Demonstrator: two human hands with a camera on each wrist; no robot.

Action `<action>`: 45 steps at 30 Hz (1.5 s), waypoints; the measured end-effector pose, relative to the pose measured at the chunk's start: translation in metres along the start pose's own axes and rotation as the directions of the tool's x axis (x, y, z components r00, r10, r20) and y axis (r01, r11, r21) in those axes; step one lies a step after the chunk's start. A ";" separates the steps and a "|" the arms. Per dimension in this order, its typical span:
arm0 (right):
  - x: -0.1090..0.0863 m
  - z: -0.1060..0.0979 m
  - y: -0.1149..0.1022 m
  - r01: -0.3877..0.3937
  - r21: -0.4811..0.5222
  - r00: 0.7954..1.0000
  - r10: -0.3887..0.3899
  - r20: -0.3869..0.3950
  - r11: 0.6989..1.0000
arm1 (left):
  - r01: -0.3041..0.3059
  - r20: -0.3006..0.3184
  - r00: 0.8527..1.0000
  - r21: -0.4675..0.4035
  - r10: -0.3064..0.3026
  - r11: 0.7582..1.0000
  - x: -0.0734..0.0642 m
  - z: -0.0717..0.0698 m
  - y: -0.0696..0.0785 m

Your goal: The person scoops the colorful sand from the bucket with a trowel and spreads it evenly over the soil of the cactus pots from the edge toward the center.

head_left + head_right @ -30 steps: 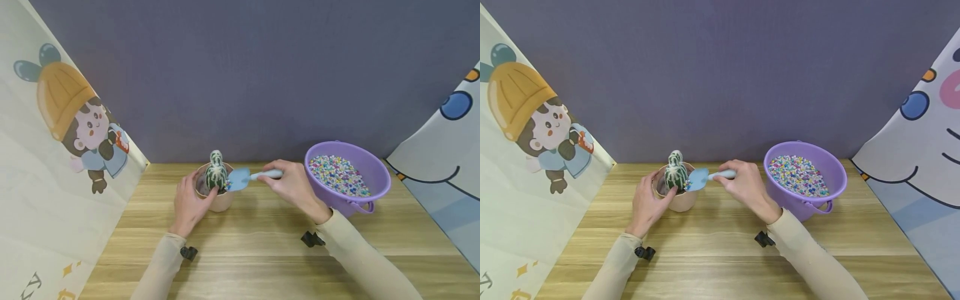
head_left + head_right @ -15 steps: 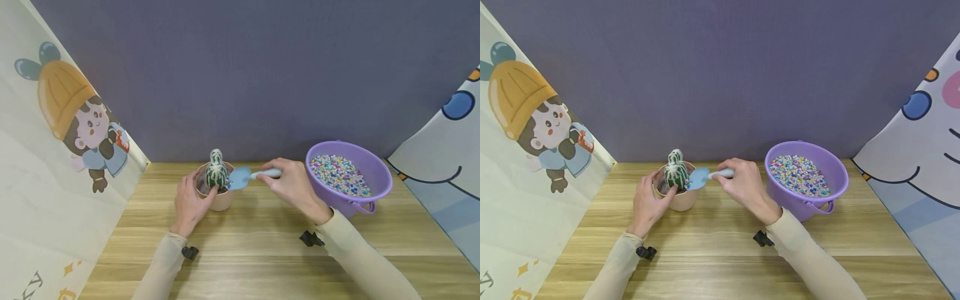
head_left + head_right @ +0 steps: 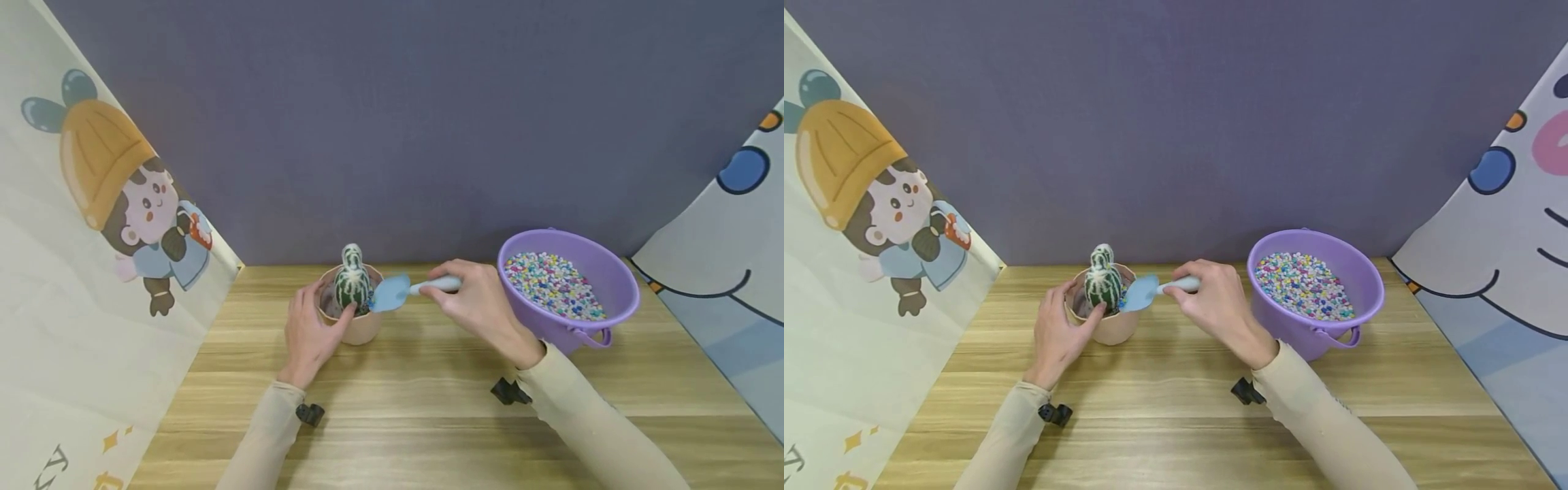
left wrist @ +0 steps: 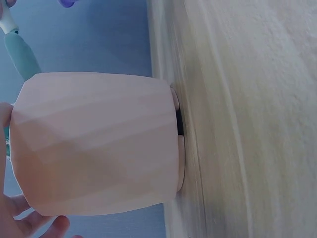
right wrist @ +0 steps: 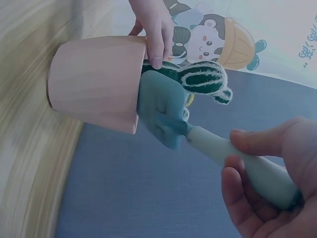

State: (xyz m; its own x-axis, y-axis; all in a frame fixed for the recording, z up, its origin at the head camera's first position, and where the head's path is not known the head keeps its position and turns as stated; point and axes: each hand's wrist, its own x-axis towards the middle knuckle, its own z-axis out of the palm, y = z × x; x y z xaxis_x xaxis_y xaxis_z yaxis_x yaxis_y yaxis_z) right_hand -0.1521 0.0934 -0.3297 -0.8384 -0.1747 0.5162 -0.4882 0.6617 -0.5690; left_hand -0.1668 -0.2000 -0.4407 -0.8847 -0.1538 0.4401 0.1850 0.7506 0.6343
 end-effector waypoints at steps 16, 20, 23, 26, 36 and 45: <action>0.002 -0.005 0.004 -0.032 -0.011 0.997 0.033 0.071 0.999 | -0.045 0.110 0.992 -0.093 0.055 0.995 -0.002 -0.010 -0.014; 0.004 -0.009 0.006 -0.059 -0.057 0.988 0.066 0.138 0.997 | -0.081 0.139 0.986 -0.097 0.094 0.992 -0.002 -0.012 -0.019; 0.006 -0.012 0.010 -0.098 -0.079 0.978 0.110 0.177 0.992 | -0.097 0.159 0.981 -0.091 0.110 0.991 -0.003 -0.013 -0.020; 0.006 -0.013 0.015 -0.149 -0.067 0.968 0.159 0.194 0.987 | -0.089 0.177 0.979 -0.091 0.105 0.992 -0.005 -0.014 -0.019; -0.003 -0.031 0.036 -0.215 0.101 0.969 0.199 0.147 0.971 | -0.309 -0.253 0.932 -0.185 0.258 0.933 -0.007 -0.013 -0.004; -0.014 -0.056 0.054 -0.244 0.074 0.969 0.240 0.061 0.967 | -0.592 -0.473 0.758 -0.208 0.450 0.778 -0.006 -0.013 0.027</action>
State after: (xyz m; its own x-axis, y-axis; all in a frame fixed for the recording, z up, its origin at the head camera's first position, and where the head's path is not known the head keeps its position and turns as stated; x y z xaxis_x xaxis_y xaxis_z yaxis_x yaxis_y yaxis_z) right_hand -0.1535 0.1727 -0.3313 -0.9443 -0.0548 0.3244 -0.2850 0.6286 -0.7236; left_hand -0.1515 -0.1868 -0.4177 -0.3846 -0.0828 0.9194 0.7571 0.5415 0.3655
